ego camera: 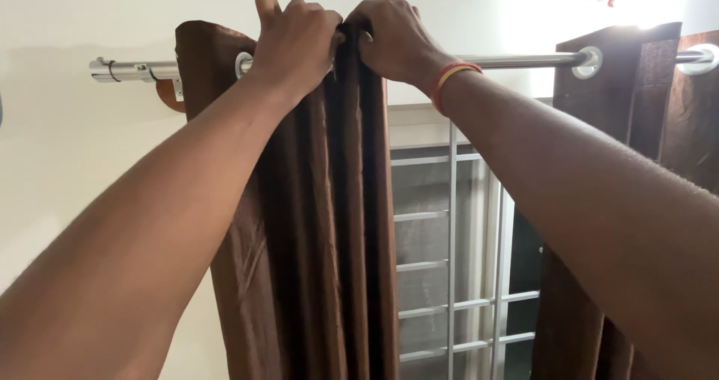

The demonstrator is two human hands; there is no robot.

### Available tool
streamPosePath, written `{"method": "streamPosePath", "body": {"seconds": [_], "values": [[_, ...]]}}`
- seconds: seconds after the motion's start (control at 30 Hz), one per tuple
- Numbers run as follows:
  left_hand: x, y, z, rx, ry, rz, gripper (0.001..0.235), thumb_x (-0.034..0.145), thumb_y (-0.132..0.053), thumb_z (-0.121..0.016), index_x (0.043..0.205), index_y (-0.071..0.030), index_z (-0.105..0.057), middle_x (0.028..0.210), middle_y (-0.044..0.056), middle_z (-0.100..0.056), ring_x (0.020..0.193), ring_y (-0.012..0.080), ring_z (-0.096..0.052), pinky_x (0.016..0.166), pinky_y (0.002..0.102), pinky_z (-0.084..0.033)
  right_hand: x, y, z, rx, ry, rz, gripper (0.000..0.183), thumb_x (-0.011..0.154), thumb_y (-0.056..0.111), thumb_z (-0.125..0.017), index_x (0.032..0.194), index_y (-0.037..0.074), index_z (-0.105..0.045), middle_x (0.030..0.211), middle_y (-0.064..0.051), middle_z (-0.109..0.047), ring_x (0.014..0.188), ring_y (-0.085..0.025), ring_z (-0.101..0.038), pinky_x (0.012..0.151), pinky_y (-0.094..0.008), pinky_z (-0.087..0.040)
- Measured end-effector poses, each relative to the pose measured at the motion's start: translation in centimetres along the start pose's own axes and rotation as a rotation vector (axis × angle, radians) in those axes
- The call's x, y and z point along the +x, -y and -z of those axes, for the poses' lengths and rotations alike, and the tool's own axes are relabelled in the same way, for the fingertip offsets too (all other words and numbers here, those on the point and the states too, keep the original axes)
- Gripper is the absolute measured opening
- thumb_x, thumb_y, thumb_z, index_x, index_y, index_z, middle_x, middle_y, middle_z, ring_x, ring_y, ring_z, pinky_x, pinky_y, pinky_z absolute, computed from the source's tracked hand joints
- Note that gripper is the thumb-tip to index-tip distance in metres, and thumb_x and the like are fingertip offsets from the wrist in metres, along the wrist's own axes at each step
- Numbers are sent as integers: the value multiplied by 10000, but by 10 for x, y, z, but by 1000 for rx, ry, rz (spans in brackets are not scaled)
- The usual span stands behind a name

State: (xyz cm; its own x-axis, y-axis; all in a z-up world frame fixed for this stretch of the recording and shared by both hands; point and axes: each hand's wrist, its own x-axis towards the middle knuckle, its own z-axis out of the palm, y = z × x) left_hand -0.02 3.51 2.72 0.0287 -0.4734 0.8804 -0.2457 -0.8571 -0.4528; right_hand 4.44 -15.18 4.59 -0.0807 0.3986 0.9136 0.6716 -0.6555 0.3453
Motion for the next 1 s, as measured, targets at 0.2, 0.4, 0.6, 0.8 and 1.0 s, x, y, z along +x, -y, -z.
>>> {"method": "streamPosePath", "body": {"seconds": [0.2, 0.4, 0.6, 0.8, 1.0], "values": [[4, 5, -12, 101, 35, 6, 133, 911, 9, -703, 863, -100, -762, 752, 60, -685, 891, 249, -619, 929, 508, -298, 3, 5, 3, -87, 133, 54, 250, 795, 40, -699, 1041, 31, -741, 1052, -174, -709, 1029, -393, -656, 927, -498, -501], [-2, -1, -5, 176, 96, 32, 136, 814, 22, -739, 907, -76, -735, 758, 54, -679, 973, 258, -600, 944, 524, -300, 2, 10, 5, -107, 164, 86, 299, 819, 77, -757, 1109, 29, -701, 1037, -155, -703, 1014, -366, -660, 924, -489, -495], [-10, 5, -19, 154, -38, -57, 406, 844, -42, -697, 1245, 4, -647, 969, 83, -710, 1117, 214, -621, 1048, 548, -269, -2, 7, -2, -87, 118, 41, 376, 846, 128, -808, 1188, 42, -677, 1069, -170, -687, 1029, -380, -636, 895, -487, -501], [-15, 2, -14, 105, 9, -28, 387, 1051, -227, -617, 1365, -1, -609, 1134, 125, -700, 1144, 227, -627, 1129, 524, -246, -2, -13, -18, 59, 11, -13, 385, 840, 115, -787, 1191, 12, -667, 1057, -176, -706, 1029, -372, -671, 921, -455, -530], [-17, 2, -13, 188, -82, -135, 416, 944, -247, -672, 1305, -42, -643, 1239, 84, -653, 1231, 201, -608, 1111, 518, -242, 0, 5, -9, 156, 82, -202, 316, 854, 140, -735, 1148, 28, -704, 982, -138, -742, 973, -323, -723, 901, -418, -557]]}}
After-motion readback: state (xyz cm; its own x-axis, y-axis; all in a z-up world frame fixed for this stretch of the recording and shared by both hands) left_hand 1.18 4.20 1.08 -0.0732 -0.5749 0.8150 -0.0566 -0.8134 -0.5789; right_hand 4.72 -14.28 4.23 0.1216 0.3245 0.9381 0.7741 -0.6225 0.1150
